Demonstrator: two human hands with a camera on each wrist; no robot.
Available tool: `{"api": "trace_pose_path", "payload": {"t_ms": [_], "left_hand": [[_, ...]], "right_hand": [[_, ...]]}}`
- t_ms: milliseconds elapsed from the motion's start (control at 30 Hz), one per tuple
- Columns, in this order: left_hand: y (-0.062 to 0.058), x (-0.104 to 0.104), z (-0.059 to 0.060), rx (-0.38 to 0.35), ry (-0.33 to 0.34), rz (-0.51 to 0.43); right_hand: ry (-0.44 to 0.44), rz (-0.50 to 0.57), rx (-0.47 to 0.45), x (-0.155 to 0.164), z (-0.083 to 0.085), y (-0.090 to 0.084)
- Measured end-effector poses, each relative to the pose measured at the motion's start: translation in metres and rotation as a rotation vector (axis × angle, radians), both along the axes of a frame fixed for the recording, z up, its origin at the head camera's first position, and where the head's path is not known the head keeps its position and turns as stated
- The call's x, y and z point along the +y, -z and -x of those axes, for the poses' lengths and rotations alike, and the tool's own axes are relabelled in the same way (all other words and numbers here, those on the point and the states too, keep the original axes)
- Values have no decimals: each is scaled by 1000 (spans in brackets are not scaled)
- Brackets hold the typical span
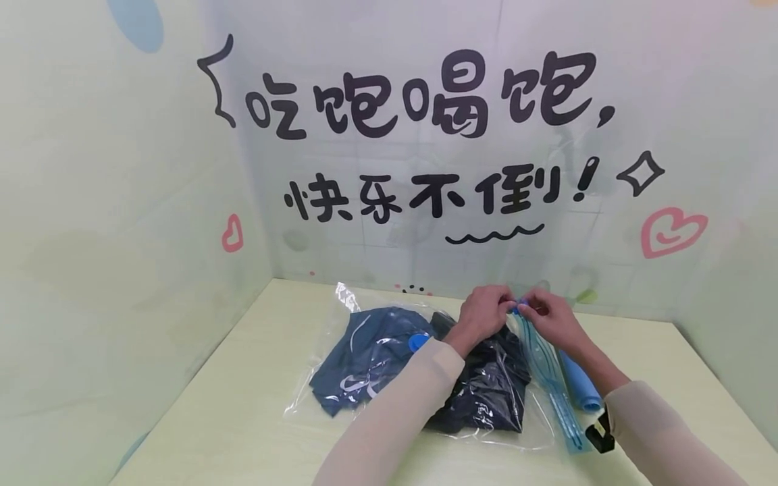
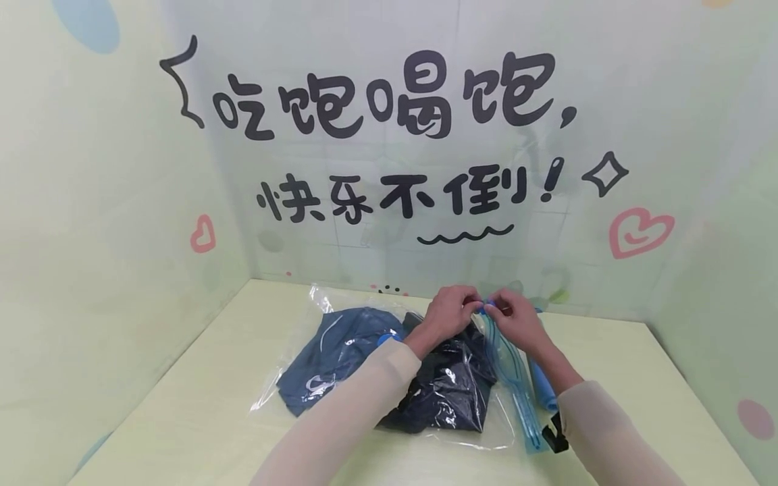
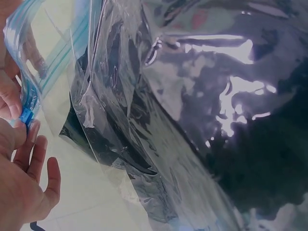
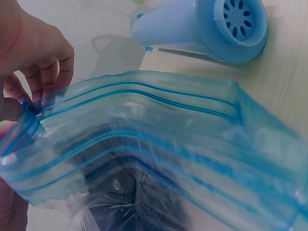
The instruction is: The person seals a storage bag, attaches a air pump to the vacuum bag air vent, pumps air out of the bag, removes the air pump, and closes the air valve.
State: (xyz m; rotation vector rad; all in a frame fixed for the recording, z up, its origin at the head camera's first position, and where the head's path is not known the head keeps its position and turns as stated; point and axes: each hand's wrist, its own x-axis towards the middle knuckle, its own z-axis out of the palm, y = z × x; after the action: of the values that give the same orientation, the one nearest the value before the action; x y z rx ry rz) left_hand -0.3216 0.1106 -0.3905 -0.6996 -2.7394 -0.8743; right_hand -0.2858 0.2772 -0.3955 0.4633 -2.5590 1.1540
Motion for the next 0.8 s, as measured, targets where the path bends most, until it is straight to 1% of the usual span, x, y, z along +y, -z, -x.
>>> {"api": "trace_pose_path", "payload": {"t_ms": [133,267,467,667,800], "left_hand": [[0,1,0,19,9,42],[-2,2,-1,39,24,69],[-5,3,-2,52,33,102],[-7,5,-3,70,69,142],[-8,5,-3,61,91,139]], "right_hand": [[-12,-18,-48,1,-2,-4],[-43,-41,-66,4,-5,-8],[-121,-30,-105,10,-6,-12],[-167,4,-211,15,-8,-14],[-194,42,-282,19,-10,-10]]}}
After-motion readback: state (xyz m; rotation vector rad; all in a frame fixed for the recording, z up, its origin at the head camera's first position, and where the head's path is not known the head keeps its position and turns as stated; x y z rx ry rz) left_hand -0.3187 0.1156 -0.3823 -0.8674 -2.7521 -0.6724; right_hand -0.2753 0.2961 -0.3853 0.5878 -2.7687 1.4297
